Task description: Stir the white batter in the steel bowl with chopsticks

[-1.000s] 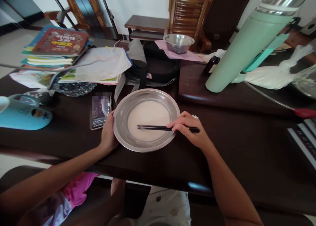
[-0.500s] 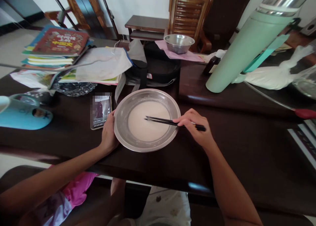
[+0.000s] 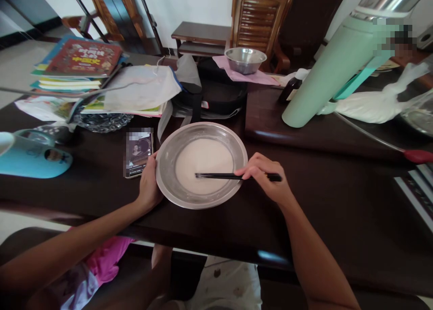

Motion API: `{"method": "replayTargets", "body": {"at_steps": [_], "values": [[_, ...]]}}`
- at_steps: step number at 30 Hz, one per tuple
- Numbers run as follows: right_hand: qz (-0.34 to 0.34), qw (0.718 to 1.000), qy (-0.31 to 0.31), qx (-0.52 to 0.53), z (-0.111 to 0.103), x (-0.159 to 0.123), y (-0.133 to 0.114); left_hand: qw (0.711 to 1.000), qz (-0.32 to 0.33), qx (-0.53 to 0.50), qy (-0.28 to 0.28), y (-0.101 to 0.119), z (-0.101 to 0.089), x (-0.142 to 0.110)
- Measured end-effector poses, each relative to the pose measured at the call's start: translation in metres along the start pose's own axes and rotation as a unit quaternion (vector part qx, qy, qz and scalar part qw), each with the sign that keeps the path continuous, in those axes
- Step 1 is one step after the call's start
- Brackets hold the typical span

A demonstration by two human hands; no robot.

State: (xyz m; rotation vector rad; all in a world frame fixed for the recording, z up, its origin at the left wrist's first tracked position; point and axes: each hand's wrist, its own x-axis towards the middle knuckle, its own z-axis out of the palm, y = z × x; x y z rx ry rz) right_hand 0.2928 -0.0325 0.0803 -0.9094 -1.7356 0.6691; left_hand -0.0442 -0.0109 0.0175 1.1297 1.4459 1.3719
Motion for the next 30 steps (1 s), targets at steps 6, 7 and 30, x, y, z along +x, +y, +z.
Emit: {"method": "replayTargets", "body": {"at_steps": [6, 7, 30], "values": [[0.010, 0.999, 0.022, -0.030, -0.0012, 0.0001, -0.0008, 1.000, -0.010, -0.012, 0.013, 0.0025, 0.0016, -0.0011], [0.012, 0.999, 0.033, -0.022, -0.0021, -0.0002, -0.0012, 1.000, -0.009, -0.009, 0.011, 0.0030, 0.0016, -0.0013], [0.000, 1.000, 0.014, 0.007, -0.0006, -0.0003, -0.0005, 1.000, -0.008, -0.007, 0.007, 0.0029, 0.0017, -0.0018]]}}
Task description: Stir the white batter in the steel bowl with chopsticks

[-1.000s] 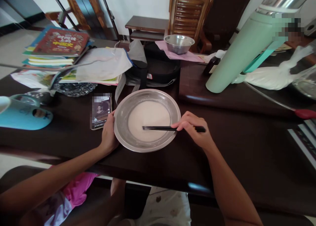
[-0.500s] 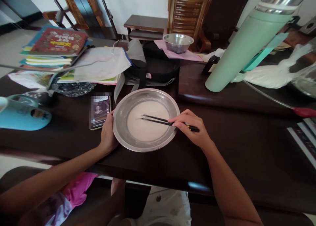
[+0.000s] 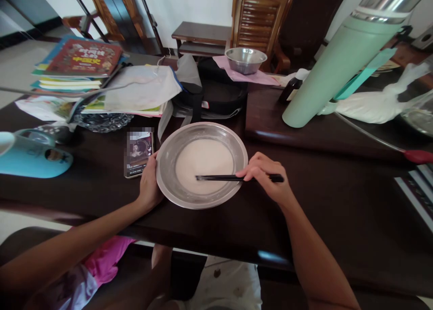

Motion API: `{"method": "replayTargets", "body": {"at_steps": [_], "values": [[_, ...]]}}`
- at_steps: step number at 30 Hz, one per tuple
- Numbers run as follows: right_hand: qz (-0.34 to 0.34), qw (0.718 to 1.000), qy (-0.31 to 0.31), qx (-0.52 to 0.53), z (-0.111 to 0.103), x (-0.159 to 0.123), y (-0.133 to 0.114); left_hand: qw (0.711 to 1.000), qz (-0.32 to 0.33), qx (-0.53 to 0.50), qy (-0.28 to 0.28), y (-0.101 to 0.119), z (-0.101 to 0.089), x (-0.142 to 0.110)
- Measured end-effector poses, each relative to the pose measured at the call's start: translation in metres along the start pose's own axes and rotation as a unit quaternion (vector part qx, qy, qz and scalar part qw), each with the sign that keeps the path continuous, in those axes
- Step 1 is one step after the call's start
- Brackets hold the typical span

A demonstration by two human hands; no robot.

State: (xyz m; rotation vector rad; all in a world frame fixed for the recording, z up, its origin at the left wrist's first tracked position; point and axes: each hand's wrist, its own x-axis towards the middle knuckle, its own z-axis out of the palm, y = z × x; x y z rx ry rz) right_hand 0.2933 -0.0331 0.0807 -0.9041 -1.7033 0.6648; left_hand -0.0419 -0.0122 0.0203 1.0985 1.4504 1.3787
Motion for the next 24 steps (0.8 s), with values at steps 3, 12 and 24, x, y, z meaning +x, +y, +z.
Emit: {"method": "replayTargets", "body": {"at_steps": [3, 12, 24], "values": [[0.000, 0.999, -0.051, -0.015, 0.0025, 0.0009, 0.0007, 1.000, -0.002, -0.009, 0.002, -0.0009, -0.0001, 0.0003], [0.006, 1.000, -0.024, 0.004, 0.0008, 0.0001, -0.0009, 1.000, -0.011, -0.016, 0.008, 0.0002, 0.0008, 0.0002], [0.009, 0.999, -0.027, -0.022, 0.0008, 0.0009, -0.0007, 1.000, 0.012, 0.010, 0.000, -0.0009, -0.0012, 0.0013]]}}
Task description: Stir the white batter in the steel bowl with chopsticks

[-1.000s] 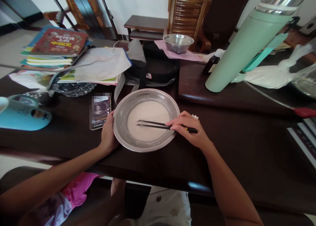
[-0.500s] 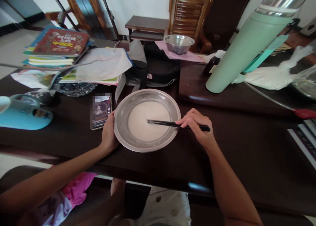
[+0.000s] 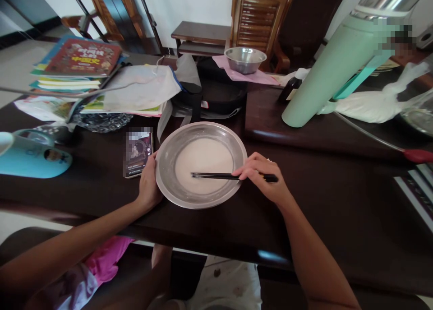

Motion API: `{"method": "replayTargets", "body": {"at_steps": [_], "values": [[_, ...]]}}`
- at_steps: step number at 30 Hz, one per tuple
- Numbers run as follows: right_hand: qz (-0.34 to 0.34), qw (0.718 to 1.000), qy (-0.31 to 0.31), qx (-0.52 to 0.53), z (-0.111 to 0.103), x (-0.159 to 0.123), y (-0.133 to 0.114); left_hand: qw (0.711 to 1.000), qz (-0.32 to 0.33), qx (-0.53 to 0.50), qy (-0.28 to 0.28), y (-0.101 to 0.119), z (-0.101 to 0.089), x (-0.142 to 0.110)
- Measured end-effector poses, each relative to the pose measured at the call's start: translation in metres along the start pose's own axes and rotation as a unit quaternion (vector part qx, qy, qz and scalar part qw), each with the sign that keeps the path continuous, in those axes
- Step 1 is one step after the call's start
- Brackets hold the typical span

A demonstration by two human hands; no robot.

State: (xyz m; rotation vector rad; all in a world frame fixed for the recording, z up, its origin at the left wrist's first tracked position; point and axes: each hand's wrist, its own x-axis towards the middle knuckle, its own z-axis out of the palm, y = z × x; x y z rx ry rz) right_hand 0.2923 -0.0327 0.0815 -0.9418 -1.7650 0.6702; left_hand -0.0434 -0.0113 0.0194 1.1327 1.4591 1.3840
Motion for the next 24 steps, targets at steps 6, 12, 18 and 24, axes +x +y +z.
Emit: {"method": "replayTargets", "body": {"at_steps": [6, 12, 18, 24], "values": [[-0.001, 0.999, 0.053, 0.001, -0.0009, -0.0006, -0.0007, 1.000, -0.007, -0.012, 0.001, 0.0006, 0.0001, -0.0006], [-0.009, 1.000, -0.017, -0.002, 0.0020, 0.0000, -0.0009, 1.000, -0.009, -0.017, -0.004, -0.0005, -0.0004, -0.0003], [-0.017, 0.999, 0.047, -0.008, -0.0015, -0.0010, 0.0005, 1.000, -0.011, -0.019, 0.002, -0.0011, 0.0010, -0.0005], [-0.025, 0.999, -0.016, -0.023, 0.0014, 0.0004, 0.0003, 1.000, -0.016, -0.021, 0.010, 0.0009, 0.0020, -0.0001]]}}
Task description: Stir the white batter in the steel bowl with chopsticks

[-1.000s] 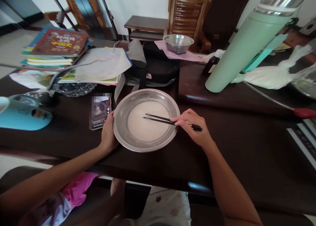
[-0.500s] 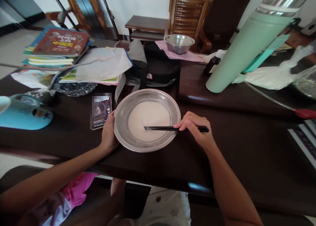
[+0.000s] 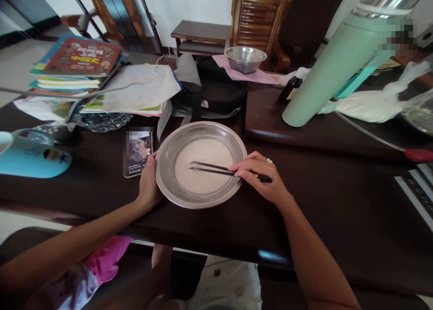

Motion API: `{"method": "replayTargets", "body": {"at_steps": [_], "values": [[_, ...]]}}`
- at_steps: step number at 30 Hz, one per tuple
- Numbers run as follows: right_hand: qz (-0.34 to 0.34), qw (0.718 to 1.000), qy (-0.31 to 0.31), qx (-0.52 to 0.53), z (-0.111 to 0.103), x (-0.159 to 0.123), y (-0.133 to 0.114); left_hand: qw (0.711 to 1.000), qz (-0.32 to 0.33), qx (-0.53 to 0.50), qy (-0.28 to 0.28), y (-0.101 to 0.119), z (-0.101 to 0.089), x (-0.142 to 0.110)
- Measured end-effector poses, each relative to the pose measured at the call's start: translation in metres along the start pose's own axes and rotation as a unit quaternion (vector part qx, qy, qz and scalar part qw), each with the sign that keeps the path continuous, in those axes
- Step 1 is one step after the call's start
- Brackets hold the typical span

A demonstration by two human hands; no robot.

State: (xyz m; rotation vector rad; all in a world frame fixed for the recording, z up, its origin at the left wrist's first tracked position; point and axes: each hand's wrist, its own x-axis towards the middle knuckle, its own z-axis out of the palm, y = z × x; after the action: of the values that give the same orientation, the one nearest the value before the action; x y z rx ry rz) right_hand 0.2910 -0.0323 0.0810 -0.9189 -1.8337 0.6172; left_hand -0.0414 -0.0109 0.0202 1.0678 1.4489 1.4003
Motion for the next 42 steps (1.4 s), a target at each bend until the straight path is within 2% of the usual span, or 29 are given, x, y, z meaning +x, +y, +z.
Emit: {"method": "replayTargets", "body": {"at_steps": [4, 7, 10, 15, 18, 21, 27, 31, 33, 37, 42], "values": [[0.012, 0.998, 0.062, 0.004, -0.0028, -0.0001, -0.0003, 1.000, -0.001, 0.004, -0.004, -0.0003, -0.0007, 0.0002], [0.006, 0.999, 0.032, 0.026, -0.0010, 0.0002, -0.0014, 1.000, 0.003, 0.007, -0.010, -0.0011, -0.0012, 0.0002], [0.003, 1.000, 0.000, 0.005, 0.0016, 0.0009, -0.0011, 1.000, 0.006, 0.002, -0.012, -0.0020, -0.0011, 0.0005], [0.006, 0.998, 0.061, 0.006, -0.0023, -0.0012, 0.0010, 1.000, 0.002, 0.001, -0.009, -0.0029, -0.0014, 0.0006], [-0.001, 0.999, 0.026, 0.031, -0.0012, -0.0012, -0.0002, 1.000, 0.001, 0.001, -0.004, -0.0031, -0.0015, 0.0005], [-0.014, 1.000, -0.010, 0.013, 0.0012, 0.0002, -0.0014, 1.000, 0.003, -0.004, -0.012, -0.0031, -0.0014, 0.0002], [0.001, 0.998, 0.057, 0.017, -0.0020, -0.0012, -0.0009, 1.000, 0.007, 0.008, -0.003, -0.0025, -0.0023, 0.0003], [-0.012, 1.000, 0.004, 0.019, 0.0000, -0.0002, -0.0012, 1.000, -0.001, 0.002, -0.009, -0.0029, -0.0022, 0.0005], [-0.014, 1.000, 0.008, 0.003, -0.0003, 0.0004, -0.0011, 1.000, -0.004, -0.007, -0.009, -0.0032, -0.0016, 0.0005], [0.002, 0.998, 0.059, 0.015, -0.0027, -0.0005, -0.0016, 1.000, -0.005, -0.008, -0.004, -0.0029, -0.0006, 0.0005], [-0.003, 1.000, 0.005, 0.026, 0.0015, 0.0000, -0.0022, 1.000, -0.001, -0.005, -0.013, -0.0008, -0.0007, -0.0002]]}}
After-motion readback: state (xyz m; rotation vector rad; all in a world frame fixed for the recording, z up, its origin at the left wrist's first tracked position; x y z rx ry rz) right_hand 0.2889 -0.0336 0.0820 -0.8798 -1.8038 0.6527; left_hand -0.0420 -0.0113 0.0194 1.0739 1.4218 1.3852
